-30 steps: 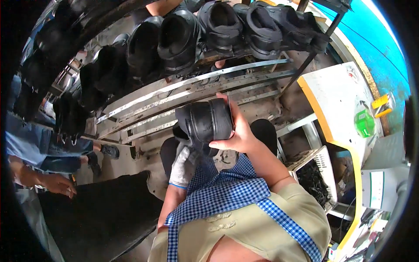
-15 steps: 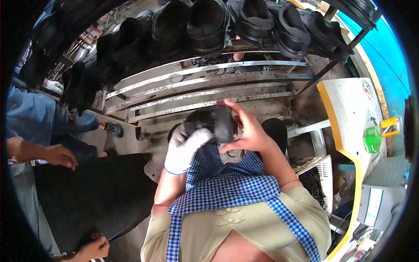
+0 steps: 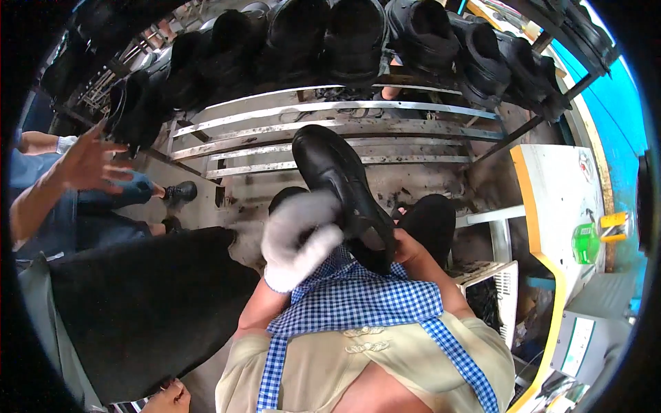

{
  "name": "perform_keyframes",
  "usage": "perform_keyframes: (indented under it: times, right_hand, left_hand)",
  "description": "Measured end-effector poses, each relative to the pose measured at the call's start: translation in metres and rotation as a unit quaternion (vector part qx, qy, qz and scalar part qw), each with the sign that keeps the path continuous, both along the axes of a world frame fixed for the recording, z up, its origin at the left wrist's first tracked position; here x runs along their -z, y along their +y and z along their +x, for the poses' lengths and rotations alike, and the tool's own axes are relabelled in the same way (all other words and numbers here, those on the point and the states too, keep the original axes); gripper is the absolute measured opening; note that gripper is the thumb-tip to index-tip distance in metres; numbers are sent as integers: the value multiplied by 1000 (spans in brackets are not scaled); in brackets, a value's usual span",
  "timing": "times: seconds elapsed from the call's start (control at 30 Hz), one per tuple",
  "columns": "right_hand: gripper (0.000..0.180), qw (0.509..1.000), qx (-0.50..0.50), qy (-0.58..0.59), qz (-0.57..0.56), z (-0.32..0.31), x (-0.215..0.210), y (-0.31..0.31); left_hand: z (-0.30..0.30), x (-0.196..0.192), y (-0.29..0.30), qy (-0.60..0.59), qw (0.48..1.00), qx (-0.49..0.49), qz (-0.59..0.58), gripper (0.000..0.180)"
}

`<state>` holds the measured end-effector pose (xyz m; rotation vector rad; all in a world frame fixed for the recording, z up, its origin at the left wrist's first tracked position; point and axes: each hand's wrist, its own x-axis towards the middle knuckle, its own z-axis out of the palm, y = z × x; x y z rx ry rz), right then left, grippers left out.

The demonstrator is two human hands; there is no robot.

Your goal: Trim excess material from the edges of shoes using a small knife.

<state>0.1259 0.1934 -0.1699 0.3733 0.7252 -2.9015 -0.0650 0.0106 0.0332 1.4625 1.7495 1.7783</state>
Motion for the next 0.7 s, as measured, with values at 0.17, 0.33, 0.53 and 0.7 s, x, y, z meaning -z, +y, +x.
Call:
perform_keyframes:
  times: [0.17, 0.33, 0.53, 0.7]
  right_hand:
    - [61, 991, -38, 119, 53, 0, 4, 4]
    - [71, 975, -64, 4, 212, -2, 29, 15]
    - [26, 842, 143, -17, 520, -29, -80, 34]
    - [22, 683, 180, 153, 691, -48, -214, 26]
  left_hand:
    - [-10, -1, 22, -312, 937, -149, 39, 77]
    - [-14, 12, 21, -314, 944, -84, 63, 63]
    - [-23, -25, 17, -115, 991, 3, -62, 63]
    - [-23, -17, 19, -158, 981, 64, -96, 63]
